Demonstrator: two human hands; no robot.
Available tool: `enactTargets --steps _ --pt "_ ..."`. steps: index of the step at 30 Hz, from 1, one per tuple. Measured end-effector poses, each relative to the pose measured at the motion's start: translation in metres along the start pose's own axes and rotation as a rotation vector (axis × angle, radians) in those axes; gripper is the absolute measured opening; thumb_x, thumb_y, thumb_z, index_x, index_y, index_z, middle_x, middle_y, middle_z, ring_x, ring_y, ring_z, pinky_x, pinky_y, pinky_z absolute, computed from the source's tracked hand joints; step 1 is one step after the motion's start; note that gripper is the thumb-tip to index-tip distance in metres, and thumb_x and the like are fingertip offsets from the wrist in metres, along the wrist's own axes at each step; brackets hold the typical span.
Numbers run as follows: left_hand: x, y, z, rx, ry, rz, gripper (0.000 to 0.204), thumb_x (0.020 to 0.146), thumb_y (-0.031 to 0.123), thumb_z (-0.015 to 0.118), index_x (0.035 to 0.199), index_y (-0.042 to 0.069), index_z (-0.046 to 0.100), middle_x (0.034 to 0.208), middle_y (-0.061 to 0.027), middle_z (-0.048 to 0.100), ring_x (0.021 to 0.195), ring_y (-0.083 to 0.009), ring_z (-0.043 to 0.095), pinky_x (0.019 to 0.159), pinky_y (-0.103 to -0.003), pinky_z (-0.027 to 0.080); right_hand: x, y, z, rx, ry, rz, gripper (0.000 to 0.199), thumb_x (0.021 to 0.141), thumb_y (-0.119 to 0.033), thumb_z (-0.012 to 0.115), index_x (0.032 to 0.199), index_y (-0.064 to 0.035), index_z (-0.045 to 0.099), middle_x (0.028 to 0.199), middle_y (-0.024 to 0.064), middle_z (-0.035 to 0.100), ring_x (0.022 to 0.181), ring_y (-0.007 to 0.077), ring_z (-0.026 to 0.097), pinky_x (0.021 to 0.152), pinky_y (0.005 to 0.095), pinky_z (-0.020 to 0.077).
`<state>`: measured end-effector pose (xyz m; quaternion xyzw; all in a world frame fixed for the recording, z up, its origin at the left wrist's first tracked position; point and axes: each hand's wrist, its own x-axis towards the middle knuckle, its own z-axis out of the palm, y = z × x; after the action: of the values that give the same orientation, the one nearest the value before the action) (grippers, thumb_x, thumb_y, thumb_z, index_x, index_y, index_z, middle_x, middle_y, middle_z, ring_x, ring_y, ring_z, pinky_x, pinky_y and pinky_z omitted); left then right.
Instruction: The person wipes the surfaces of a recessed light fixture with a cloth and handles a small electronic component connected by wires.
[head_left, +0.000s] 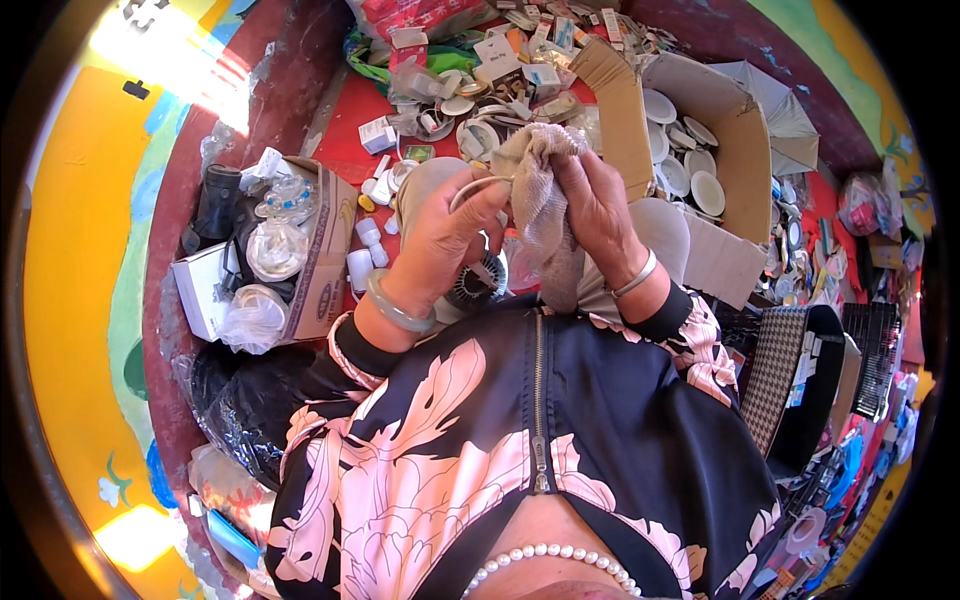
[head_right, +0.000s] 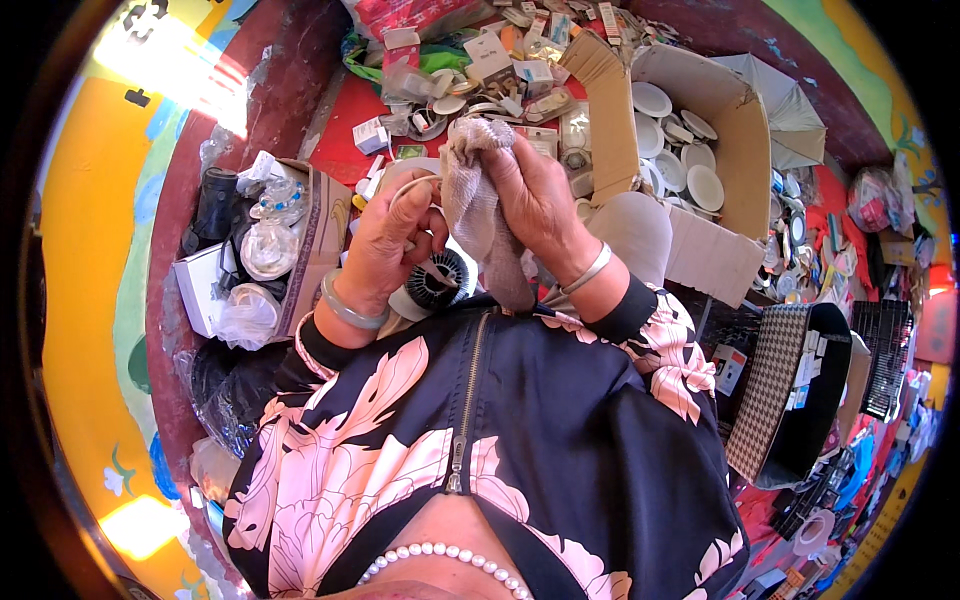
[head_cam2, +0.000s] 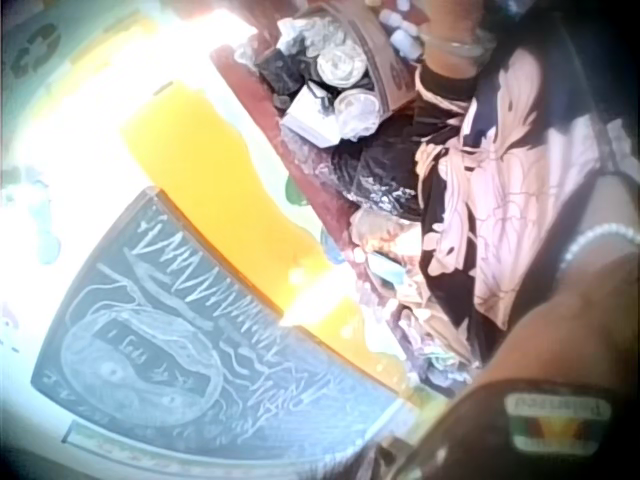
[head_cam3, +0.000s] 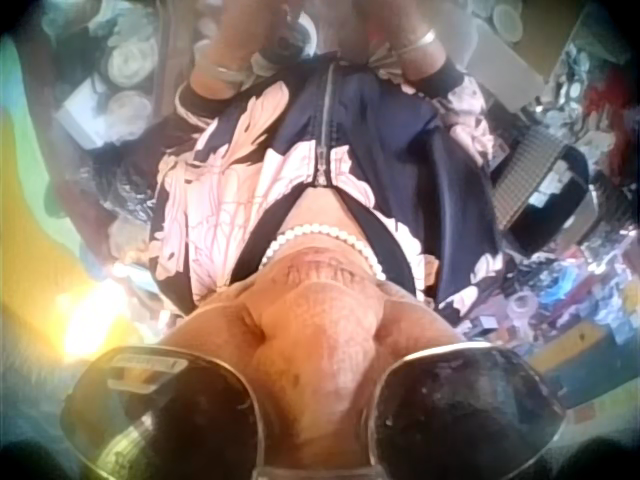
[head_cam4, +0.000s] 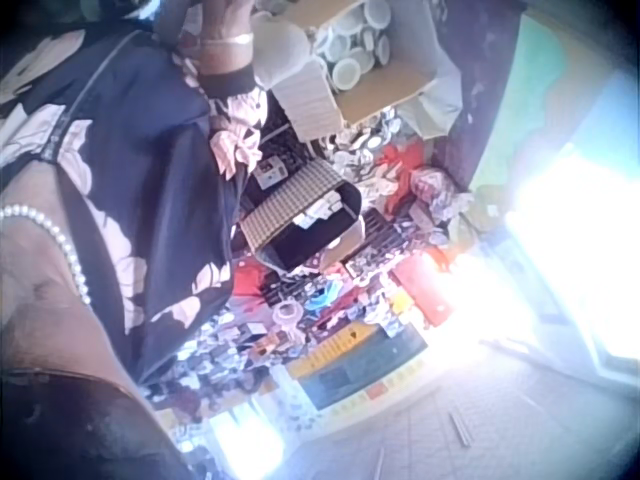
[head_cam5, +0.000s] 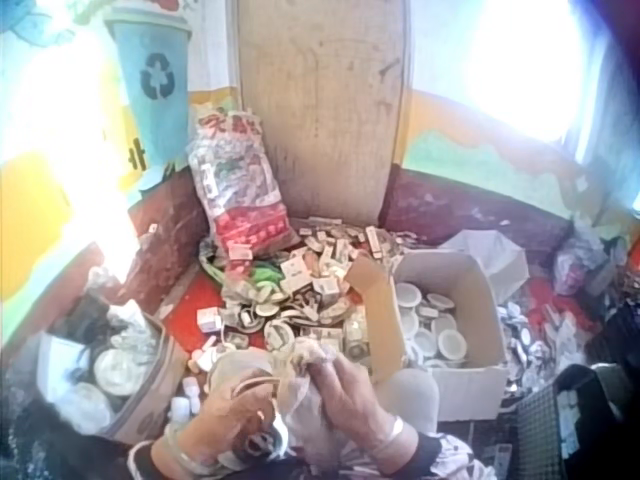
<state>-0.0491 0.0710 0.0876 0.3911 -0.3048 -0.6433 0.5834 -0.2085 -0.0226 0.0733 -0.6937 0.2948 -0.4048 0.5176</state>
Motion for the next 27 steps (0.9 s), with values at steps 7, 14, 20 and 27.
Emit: enactTargets --steps 7,14,20,27 --pt "0.002 -0.011 -0.014 0.033 0.069 -0.013 0.031 0.080 0.021 0.070 0.100 0.002 0.056 0.075 -0.0043 0.059 0.050 -0.0068 0.054 0.037 -0.016 0.027 -0.005 0.006 0.019 0.519 -0.101 0.341 0.041 0.099 -0.035 0.037 0.120 -0.0031 0.052 0.105 0.0067 0.059 0.091 0.0119 0.054 0.078 0.0282 0.0452" --pt "-0.008 -0.015 -0.031 -0.121 0.064 0.056 0.024 0.080 0.012 0.068 0.098 0.000 0.058 0.080 -0.0062 0.062 0.053 -0.0067 0.056 0.038 -0.016 0.028 0.002 0.018 0.013 0.820 -0.178 0.265 0.041 0.096 -0.031 0.042 0.122 -0.0007 0.048 0.114 0.0123 0.058 0.100 0.0222 0.058 0.090 0.0362 0.0462" --pt "-0.021 -0.015 -0.021 -0.071 0.133 0.131 0.025 0.078 0.005 0.068 0.101 -0.003 0.061 0.080 -0.0084 0.064 0.055 -0.0079 0.054 0.041 -0.016 0.030 0.003 0.033 -0.015 1.086 0.076 0.447 0.035 0.095 -0.030 0.046 0.116 -0.0023 0.053 0.104 0.0093 0.060 0.092 0.0187 0.060 0.082 0.0323 0.0493" --pt "-0.024 -0.020 -0.010 0.414 0.108 0.434 0.032 0.077 -0.002 0.069 0.108 -0.006 0.060 0.098 -0.0093 0.062 0.081 -0.0111 0.060 0.070 -0.021 0.048 -0.018 -0.025 0.000 0.448 -0.328 0.282 0.032 0.094 -0.022 0.053 0.118 -0.0014 0.052 0.105 0.0022 0.057 0.094 0.0091 0.052 0.083 0.0232 0.0429"
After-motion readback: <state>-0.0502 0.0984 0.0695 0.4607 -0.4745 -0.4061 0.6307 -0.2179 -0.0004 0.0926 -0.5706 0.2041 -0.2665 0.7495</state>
